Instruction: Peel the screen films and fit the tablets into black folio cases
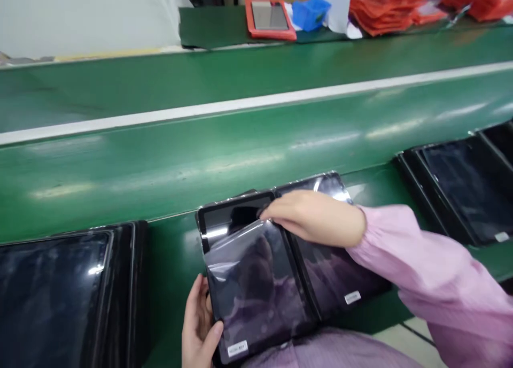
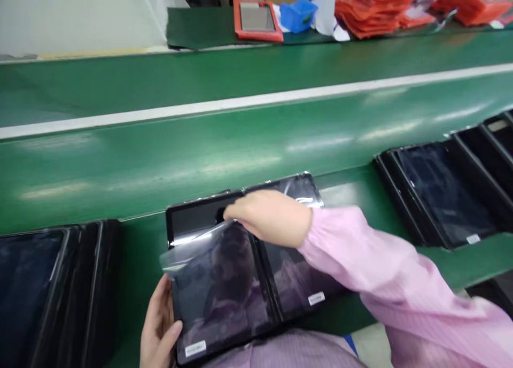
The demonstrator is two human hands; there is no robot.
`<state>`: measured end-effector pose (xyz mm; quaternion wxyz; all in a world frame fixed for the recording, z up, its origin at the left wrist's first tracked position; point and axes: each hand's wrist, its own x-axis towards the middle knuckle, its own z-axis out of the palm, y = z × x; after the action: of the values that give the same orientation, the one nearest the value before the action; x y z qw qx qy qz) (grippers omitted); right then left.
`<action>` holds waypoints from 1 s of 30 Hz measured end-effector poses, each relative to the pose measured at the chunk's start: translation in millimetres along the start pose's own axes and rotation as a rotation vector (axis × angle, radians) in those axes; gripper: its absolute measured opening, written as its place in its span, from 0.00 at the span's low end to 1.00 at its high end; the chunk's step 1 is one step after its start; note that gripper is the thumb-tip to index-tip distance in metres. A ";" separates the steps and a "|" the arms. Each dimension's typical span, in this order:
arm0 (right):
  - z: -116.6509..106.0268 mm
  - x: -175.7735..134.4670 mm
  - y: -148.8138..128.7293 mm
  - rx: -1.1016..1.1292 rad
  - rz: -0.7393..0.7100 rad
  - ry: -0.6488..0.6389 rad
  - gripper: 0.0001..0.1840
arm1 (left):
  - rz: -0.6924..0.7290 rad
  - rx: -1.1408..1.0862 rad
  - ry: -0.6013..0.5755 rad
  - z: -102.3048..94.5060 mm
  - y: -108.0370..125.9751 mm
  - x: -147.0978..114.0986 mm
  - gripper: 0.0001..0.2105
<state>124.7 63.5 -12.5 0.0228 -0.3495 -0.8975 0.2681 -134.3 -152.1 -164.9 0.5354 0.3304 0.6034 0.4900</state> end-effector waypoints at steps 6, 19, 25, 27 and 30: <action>-4.9 52.2 -1.7 0.641 -0.007 -0.149 0.31 | 0.072 0.070 -0.010 -4.3 6.9 6.5 0.31; 31.6 73.8 6.0 1.387 0.455 0.058 0.25 | 0.201 0.136 0.006 4.0 12.1 7.1 0.30; 27.9 60.8 2.5 1.354 0.439 0.065 0.23 | 0.258 0.249 -0.042 0.8 19.6 7.6 0.27; 24.9 52.6 6.2 1.293 0.421 0.091 0.23 | 0.229 0.358 -0.044 -0.3 29.2 3.2 0.28; 19.4 34.7 26.9 1.112 0.407 0.277 0.21 | 0.228 0.631 0.030 4.5 44.5 -8.2 0.30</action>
<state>110.6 93.1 -47.5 0.2670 -0.4814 -0.5270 0.6475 -133.8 -145.2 -120.0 0.3395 0.5378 0.6925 0.3406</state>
